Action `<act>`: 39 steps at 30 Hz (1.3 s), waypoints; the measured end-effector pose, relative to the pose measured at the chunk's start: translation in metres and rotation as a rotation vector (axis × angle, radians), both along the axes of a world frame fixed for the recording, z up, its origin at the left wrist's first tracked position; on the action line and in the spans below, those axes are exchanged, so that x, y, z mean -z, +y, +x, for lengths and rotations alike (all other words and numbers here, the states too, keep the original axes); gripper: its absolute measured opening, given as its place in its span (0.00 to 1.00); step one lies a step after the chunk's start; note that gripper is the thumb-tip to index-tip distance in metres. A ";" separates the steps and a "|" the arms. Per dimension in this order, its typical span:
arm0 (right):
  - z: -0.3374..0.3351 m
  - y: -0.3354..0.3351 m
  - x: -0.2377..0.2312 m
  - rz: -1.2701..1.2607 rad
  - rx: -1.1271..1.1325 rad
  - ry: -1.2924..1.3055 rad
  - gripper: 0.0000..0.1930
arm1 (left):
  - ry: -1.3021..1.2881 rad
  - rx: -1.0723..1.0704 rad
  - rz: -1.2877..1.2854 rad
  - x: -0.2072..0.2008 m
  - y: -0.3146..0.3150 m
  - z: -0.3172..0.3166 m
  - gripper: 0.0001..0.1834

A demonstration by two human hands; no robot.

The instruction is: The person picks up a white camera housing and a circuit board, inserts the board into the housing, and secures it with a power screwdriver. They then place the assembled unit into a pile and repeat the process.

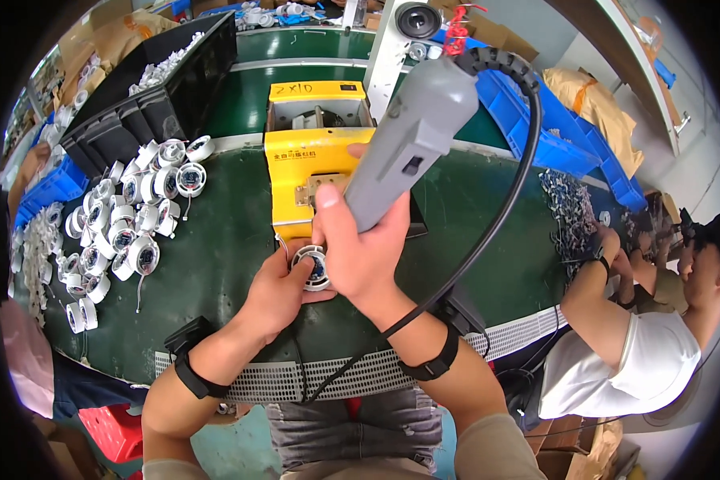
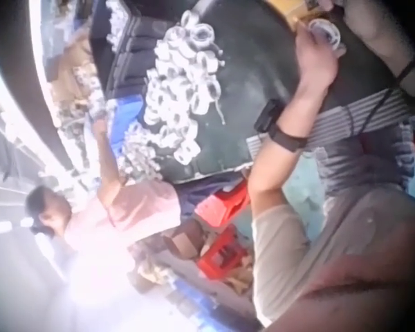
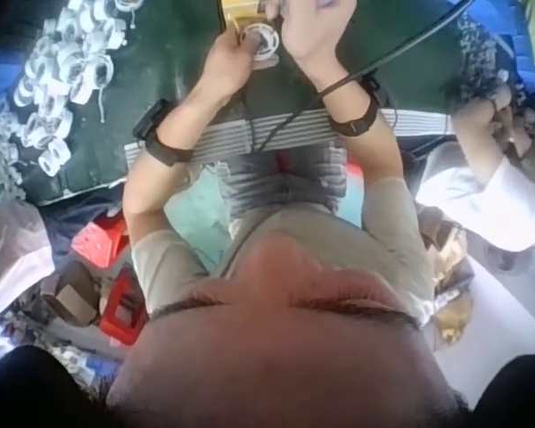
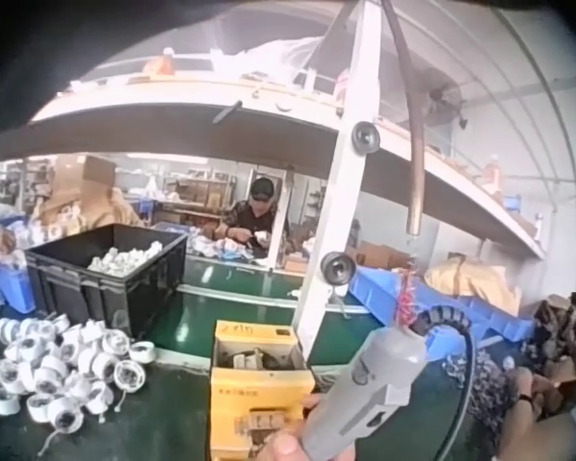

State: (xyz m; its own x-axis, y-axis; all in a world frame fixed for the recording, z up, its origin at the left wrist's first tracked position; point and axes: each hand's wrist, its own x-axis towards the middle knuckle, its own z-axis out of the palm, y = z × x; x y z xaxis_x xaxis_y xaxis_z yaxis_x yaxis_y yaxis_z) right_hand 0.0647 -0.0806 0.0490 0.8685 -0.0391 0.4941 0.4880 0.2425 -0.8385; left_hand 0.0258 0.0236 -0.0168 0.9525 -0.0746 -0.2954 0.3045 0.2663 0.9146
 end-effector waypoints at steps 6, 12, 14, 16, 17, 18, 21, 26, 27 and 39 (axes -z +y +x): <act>-0.007 0.002 0.009 -0.013 -0.118 0.030 0.22 | -0.025 0.023 0.028 -0.009 0.000 -0.004 0.15; -0.004 -0.001 0.017 -0.025 -0.131 0.047 0.22 | 0.008 0.030 0.026 -0.010 0.000 -0.003 0.16; -0.003 -0.001 0.021 -0.050 -0.121 0.022 0.22 | 0.005 0.029 0.046 -0.010 0.000 -0.004 0.16; -0.002 -0.001 0.022 -0.075 -0.110 -0.001 0.22 | -0.027 0.028 0.036 -0.007 -0.001 -0.003 0.16; -0.002 -0.001 0.021 -0.083 -0.109 0.000 0.22 | -0.025 0.028 0.036 -0.007 -0.001 -0.003 0.16; -0.002 -0.001 0.021 -0.091 -0.108 0.002 0.22 | -0.015 0.028 0.033 -0.007 -0.001 -0.003 0.16; -0.002 0.001 0.023 -0.066 -0.122 0.027 0.21 | -0.002 0.025 0.025 -0.009 -0.001 -0.002 0.17; -0.003 -0.001 0.026 -0.043 -0.191 0.030 0.21 | 0.001 0.039 0.041 -0.013 0.001 -0.002 0.17; -0.003 -0.001 0.027 -0.028 -0.211 0.038 0.21 | 0.005 0.045 0.036 -0.011 0.003 -0.002 0.17; -0.008 -0.010 0.037 0.023 -0.193 -0.050 0.24 | -0.217 0.128 0.372 -0.017 0.017 -0.001 0.16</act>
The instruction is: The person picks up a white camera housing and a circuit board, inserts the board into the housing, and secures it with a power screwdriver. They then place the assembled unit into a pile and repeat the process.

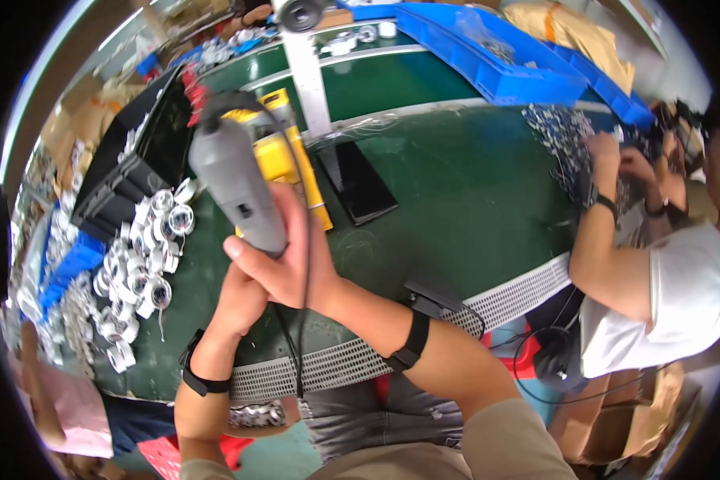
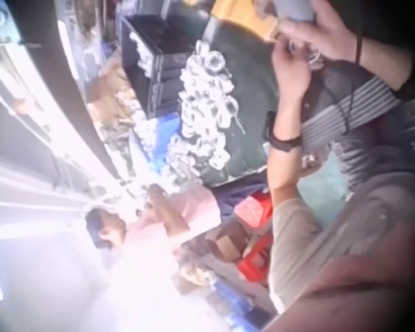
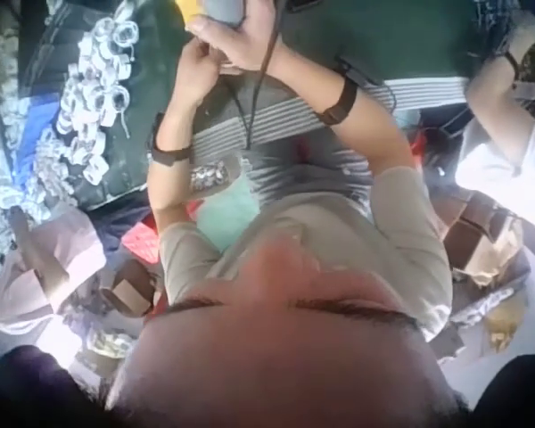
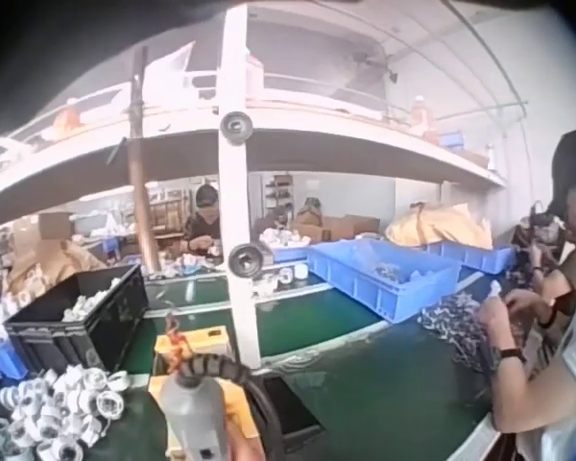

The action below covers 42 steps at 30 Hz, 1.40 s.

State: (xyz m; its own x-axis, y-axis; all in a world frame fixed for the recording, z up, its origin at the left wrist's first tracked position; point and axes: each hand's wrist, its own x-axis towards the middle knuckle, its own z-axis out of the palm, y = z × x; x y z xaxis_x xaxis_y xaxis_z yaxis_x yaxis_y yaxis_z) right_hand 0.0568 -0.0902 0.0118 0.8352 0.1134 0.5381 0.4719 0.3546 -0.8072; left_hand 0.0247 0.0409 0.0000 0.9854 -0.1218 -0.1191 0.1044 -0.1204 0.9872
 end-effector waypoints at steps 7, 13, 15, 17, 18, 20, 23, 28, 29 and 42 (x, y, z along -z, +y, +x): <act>0.009 -0.012 -0.016 -0.072 0.231 -0.185 0.25 | -0.140 -0.254 0.849 -0.043 0.039 -0.001 0.16; 0.022 -0.003 -0.001 -0.111 0.332 -0.151 0.26 | -0.319 -0.520 1.391 -0.018 0.110 -0.001 0.29; 0.021 0.000 -0.002 -0.106 0.326 -0.160 0.26 | -0.282 -0.434 1.471 0.009 0.131 0.006 0.33; 0.019 -0.001 -0.003 -0.104 0.328 -0.171 0.26 | -0.174 -0.374 1.536 0.017 0.121 0.014 0.29; 0.017 0.000 -0.005 -0.108 0.319 -0.182 0.25 | -0.172 -0.359 1.522 0.029 0.131 0.021 0.28; 0.016 -0.003 -0.005 -0.112 0.310 -0.186 0.25 | -0.139 -0.369 1.534 0.037 0.131 0.030 0.27; 0.013 -0.006 -0.006 -0.127 0.222 -0.157 0.24 | -0.227 -0.394 1.534 0.048 0.138 0.035 0.28; 0.008 0.002 -0.007 -0.183 0.186 -0.152 0.24 | -0.097 -0.440 1.467 0.055 0.154 0.041 0.24; 0.010 0.001 -0.005 -0.162 0.202 -0.136 0.24 | -0.067 -0.474 1.473 0.056 0.152 0.043 0.24; 0.001 0.007 -0.004 -0.134 0.093 0.034 0.22 | -0.345 -0.676 1.572 0.027 0.095 0.031 0.24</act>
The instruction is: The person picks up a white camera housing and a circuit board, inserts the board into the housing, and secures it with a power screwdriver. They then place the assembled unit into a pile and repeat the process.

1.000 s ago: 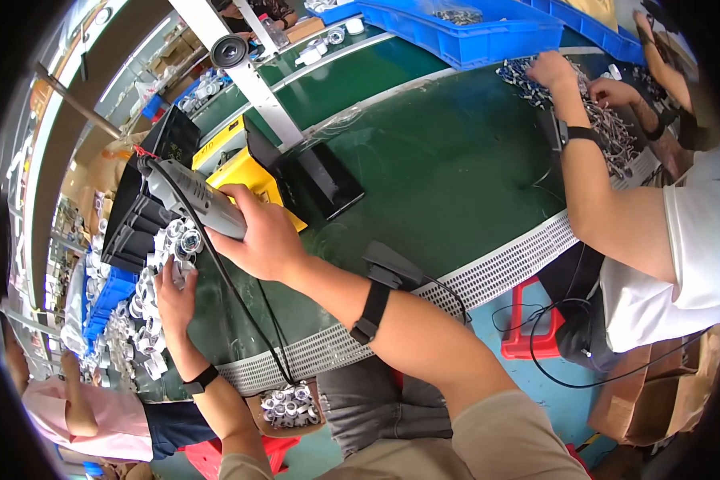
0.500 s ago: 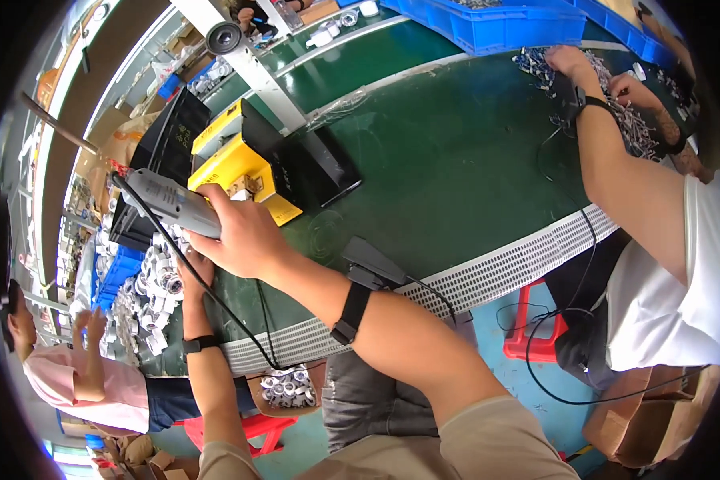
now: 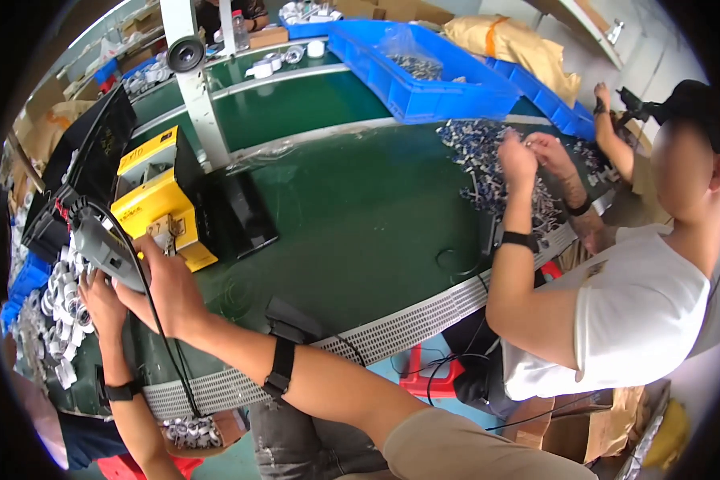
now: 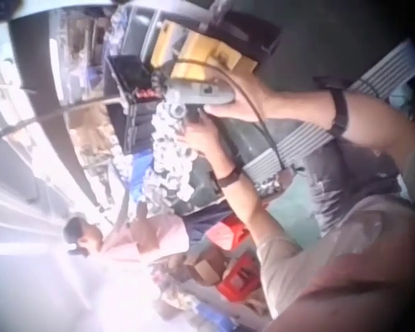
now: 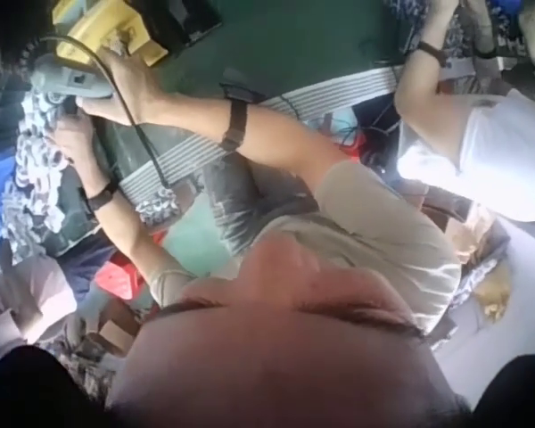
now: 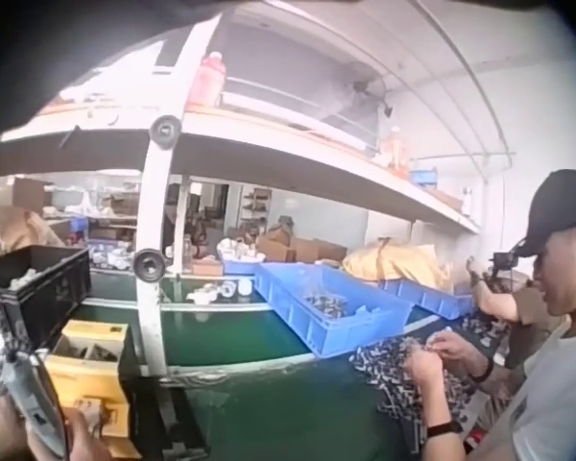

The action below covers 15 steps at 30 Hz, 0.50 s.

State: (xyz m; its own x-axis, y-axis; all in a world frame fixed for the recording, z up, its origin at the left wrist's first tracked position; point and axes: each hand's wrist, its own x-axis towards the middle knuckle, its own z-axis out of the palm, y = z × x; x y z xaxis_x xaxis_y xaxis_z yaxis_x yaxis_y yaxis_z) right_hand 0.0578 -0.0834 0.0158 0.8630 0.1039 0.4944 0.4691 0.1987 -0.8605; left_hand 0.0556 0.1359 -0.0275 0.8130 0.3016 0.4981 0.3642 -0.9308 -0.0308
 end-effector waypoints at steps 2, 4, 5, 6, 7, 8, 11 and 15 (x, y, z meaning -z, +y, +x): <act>-0.002 0.003 -0.004 0.071 -0.059 0.044 0.22 | -0.042 0.144 0.003 -0.016 -0.011 -0.008 0.23; -0.006 0.005 -0.006 0.042 -0.008 0.010 0.22 | -0.079 0.235 0.042 -0.015 -0.011 -0.012 0.23; -0.006 0.006 -0.003 0.053 -0.029 -0.023 0.22 | -0.088 0.307 0.048 -0.016 -0.012 -0.015 0.23; -0.006 0.007 -0.001 0.032 -0.031 -0.067 0.21 | -0.103 0.353 0.060 -0.010 -0.005 -0.016 0.23; -0.007 0.006 -0.003 0.034 -0.041 -0.071 0.21 | -0.120 0.400 0.064 -0.014 -0.011 -0.017 0.22; -0.007 0.006 -0.002 0.028 -0.041 -0.067 0.20 | -0.131 0.457 0.058 -0.014 -0.021 -0.015 0.21; -0.003 -0.001 -0.003 0.032 -0.042 -0.064 0.20 | -0.211 0.647 -0.222 -0.021 -0.054 -0.017 0.20; 0.001 0.001 -0.001 -0.043 0.004 -0.069 0.22 | -0.175 0.702 -0.440 -0.025 -0.063 -0.025 0.19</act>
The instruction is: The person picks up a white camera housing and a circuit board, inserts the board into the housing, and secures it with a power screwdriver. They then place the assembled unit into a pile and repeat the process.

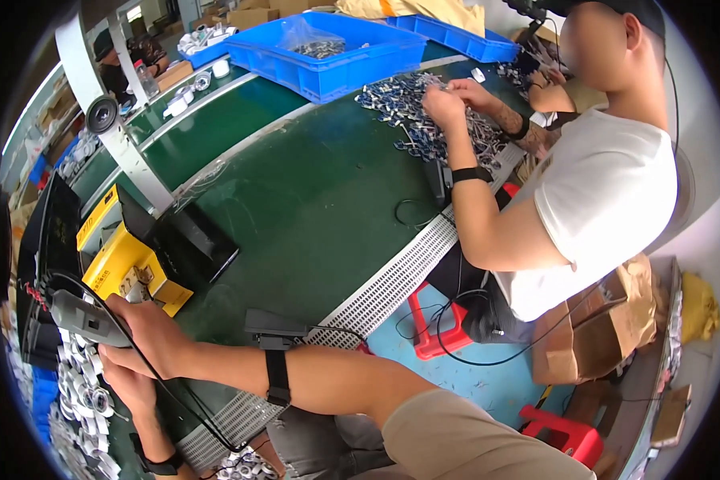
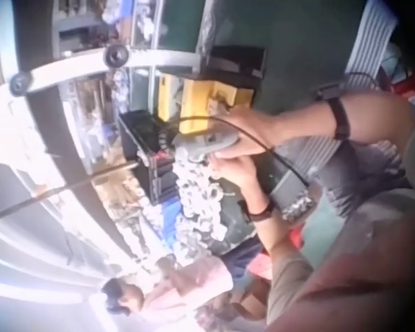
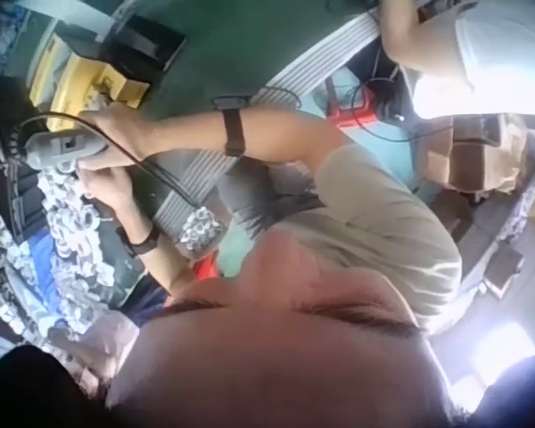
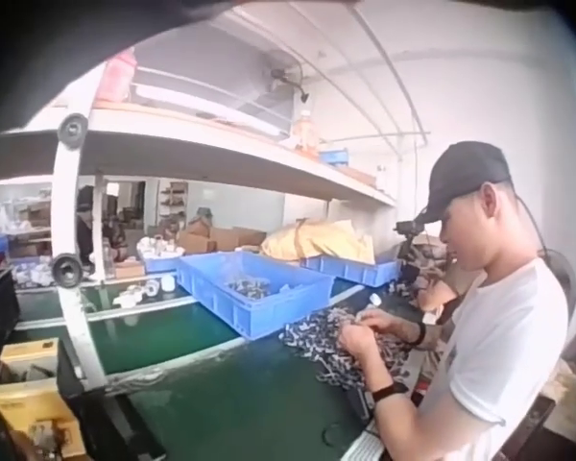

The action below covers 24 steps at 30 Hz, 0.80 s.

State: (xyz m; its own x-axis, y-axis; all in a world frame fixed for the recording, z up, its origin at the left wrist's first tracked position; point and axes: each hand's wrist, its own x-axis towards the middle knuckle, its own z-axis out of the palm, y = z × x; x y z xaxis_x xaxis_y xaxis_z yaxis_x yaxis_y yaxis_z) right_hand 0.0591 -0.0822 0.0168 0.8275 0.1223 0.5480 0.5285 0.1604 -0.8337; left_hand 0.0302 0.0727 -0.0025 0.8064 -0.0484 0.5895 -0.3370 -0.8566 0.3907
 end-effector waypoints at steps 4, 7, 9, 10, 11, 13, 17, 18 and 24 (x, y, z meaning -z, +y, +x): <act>0.002 0.002 0.005 0.096 0.033 -0.026 0.18 | -0.048 0.014 -0.008 -0.003 -0.005 -0.002 0.18; 0.005 -0.001 -0.001 0.084 -0.005 -0.024 0.17 | -0.089 0.075 -0.012 -0.010 -0.008 -0.008 0.17; 0.001 0.004 -0.001 0.163 -0.005 -0.018 0.16 | -0.057 0.139 -0.003 -0.010 -0.005 -0.015 0.17; 0.002 0.009 0.002 0.119 -0.006 -0.026 0.19 | -0.106 0.186 0.079 -0.006 0.003 -0.016 0.15; 0.004 0.010 0.006 0.079 -0.012 -0.035 0.21 | 0.015 0.191 0.009 0.004 0.016 -0.015 0.13; 0.006 0.003 0.010 -0.017 -0.005 0.009 0.19 | 0.016 0.298 -0.052 0.001 0.005 -0.006 0.11; 0.004 -0.001 -0.002 0.053 -0.132 0.113 0.13 | -0.019 0.276 -0.100 -0.015 -0.008 -0.005 0.09; 0.008 0.001 0.003 0.081 -0.205 0.131 0.13 | -0.040 0.285 -0.166 -0.012 -0.008 -0.003 0.07; 0.013 0.001 0.011 0.085 -0.300 0.127 0.12 | 0.058 0.321 -0.329 -0.010 -0.011 -0.006 0.04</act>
